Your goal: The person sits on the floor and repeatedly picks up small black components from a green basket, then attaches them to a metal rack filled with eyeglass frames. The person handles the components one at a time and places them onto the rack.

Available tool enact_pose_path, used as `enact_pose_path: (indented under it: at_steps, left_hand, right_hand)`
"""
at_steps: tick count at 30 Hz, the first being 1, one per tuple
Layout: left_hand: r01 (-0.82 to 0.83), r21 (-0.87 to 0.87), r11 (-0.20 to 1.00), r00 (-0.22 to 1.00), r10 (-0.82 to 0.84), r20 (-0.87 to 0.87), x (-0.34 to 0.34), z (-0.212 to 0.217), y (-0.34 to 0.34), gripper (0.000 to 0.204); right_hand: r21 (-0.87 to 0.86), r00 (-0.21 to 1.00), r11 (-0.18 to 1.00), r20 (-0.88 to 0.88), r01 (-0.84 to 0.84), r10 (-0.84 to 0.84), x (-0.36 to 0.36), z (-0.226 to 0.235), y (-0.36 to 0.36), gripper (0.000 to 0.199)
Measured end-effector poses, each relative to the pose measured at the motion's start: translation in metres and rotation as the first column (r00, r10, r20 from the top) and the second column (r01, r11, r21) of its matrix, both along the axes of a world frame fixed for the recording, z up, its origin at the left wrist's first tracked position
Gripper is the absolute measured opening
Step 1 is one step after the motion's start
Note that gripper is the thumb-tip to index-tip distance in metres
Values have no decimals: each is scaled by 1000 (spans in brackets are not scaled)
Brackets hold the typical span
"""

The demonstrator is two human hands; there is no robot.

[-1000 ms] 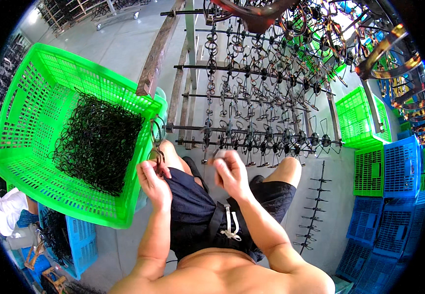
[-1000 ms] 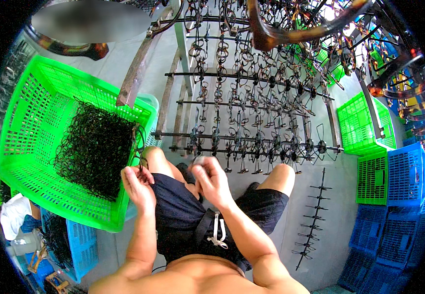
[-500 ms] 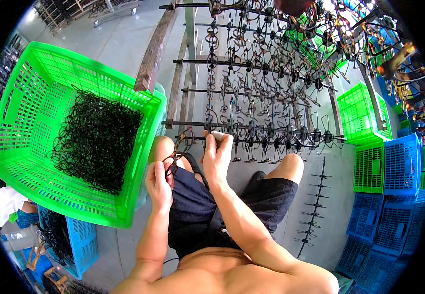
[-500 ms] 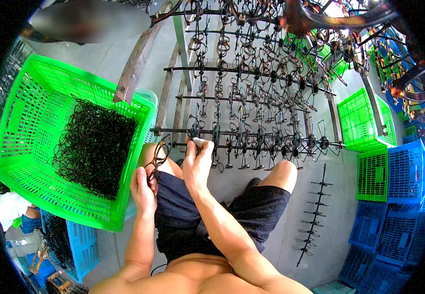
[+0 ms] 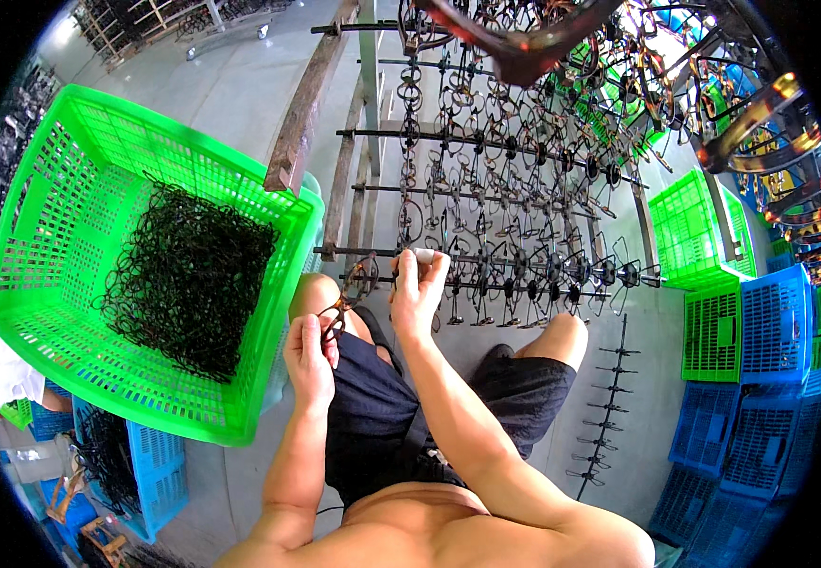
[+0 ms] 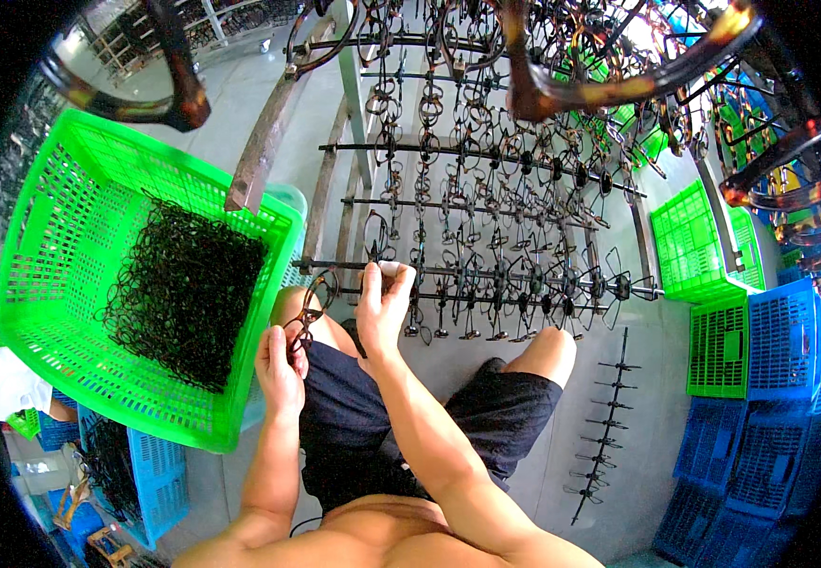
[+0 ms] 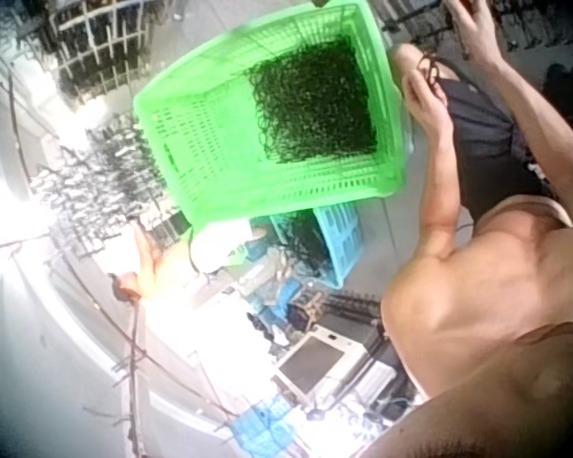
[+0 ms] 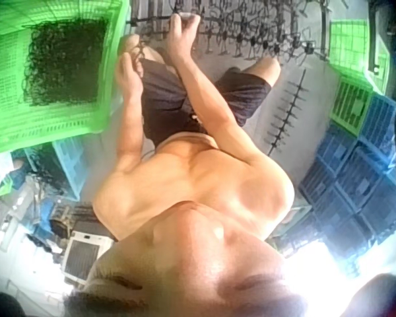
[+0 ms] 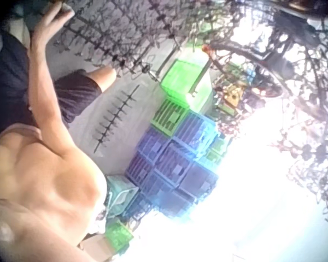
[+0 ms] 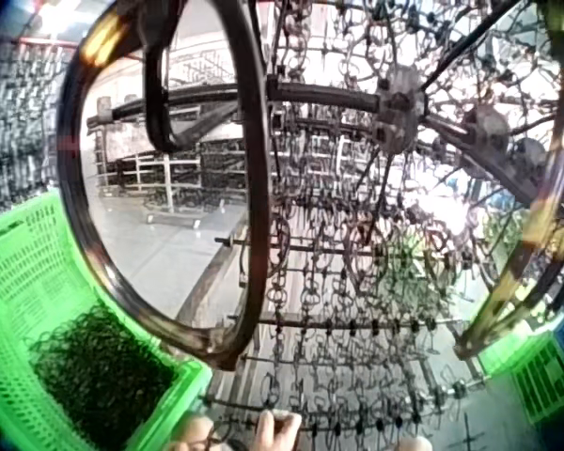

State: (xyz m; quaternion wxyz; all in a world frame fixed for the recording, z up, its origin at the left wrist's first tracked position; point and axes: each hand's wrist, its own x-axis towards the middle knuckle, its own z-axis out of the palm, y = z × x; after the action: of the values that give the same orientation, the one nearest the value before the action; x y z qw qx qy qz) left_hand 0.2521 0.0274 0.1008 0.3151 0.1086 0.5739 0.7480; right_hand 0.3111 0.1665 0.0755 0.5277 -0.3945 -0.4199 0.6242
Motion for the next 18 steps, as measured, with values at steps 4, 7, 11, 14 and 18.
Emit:
enact_pose_path:
  at_steps: [4,7,11,14,18]
  left_hand:
    - [5,-7,1000,1000,-5,3,3,6,3,28]
    - [-2,-28,1000,1000,3,21,5,2,2,28]
    - [6,-68,998,997,-12,-82,7,9,4,27]
    - [-9,-56,998,979,-2,-205,9,12,8,29]
    - [23,49,999,985,-14,-172,9,19,12,28]
  right_hand:
    - [-62,993,994,-74,-92,87,4,3,10,18]
    - [-202,980,961,18,-189,196,14,18,16,23]
    - [-170,971,965,102,-197,216,10,27,30,25]
    - [-178,977,968,89,-176,193,13,26,23,26]
    - [-259,935,937,204,-234,290,16,36,25,30]
